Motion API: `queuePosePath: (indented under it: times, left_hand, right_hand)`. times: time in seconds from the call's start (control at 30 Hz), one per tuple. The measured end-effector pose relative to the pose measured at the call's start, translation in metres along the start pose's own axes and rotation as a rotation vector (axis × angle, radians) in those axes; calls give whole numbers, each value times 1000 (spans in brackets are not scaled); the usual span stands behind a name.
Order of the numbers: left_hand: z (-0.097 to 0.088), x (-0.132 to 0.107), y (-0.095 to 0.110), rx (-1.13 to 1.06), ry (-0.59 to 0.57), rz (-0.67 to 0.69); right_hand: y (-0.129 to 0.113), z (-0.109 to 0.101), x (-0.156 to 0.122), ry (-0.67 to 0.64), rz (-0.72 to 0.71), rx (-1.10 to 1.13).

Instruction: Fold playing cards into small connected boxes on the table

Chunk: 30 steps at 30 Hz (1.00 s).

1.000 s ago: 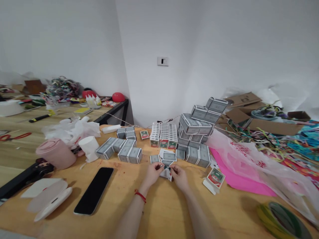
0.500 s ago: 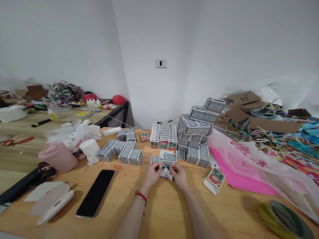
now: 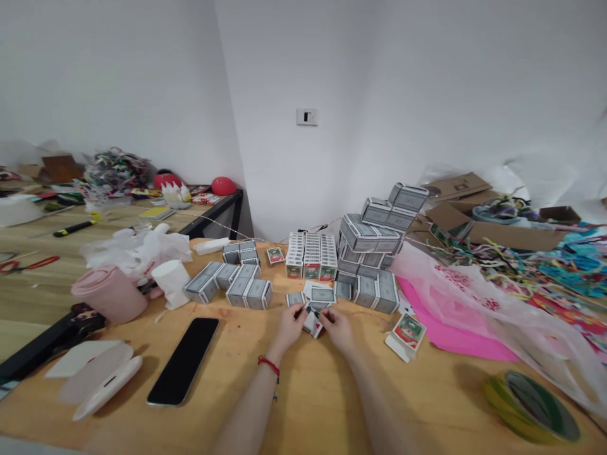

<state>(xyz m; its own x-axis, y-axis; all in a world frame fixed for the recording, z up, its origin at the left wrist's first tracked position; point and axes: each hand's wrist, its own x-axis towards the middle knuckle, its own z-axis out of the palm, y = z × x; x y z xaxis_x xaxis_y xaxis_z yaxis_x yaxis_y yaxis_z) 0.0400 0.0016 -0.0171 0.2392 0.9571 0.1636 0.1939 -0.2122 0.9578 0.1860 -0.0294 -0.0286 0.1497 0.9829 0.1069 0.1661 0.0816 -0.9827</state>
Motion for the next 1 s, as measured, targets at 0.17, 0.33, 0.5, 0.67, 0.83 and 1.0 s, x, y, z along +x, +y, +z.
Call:
queuePosePath:
  times: [0.17, 0.33, 0.5, 0.67, 0.83, 1.0]
  left_hand:
    - [2, -3, 3, 51, -19, 11]
    - [14, -8, 6, 94, -27, 22]
    - [19, -9, 9, 81, -20, 62]
    - [16, -8, 8, 68, -10, 70]
    - [15, -7, 5, 67, 1, 65]
    - [14, -5, 1, 69, 28, 23]
  right_hand:
    - [2, -2, -2, 20, -15, -8]
    - [3, -6, -4, 80, -43, -10]
    - [3, -7, -4, 118, -67, -9]
    - [3, -8, -5, 127, -62, -7]
    - [1, -8, -4, 115, -69, -8]
    - [4, -8, -2, 110, -41, -5]
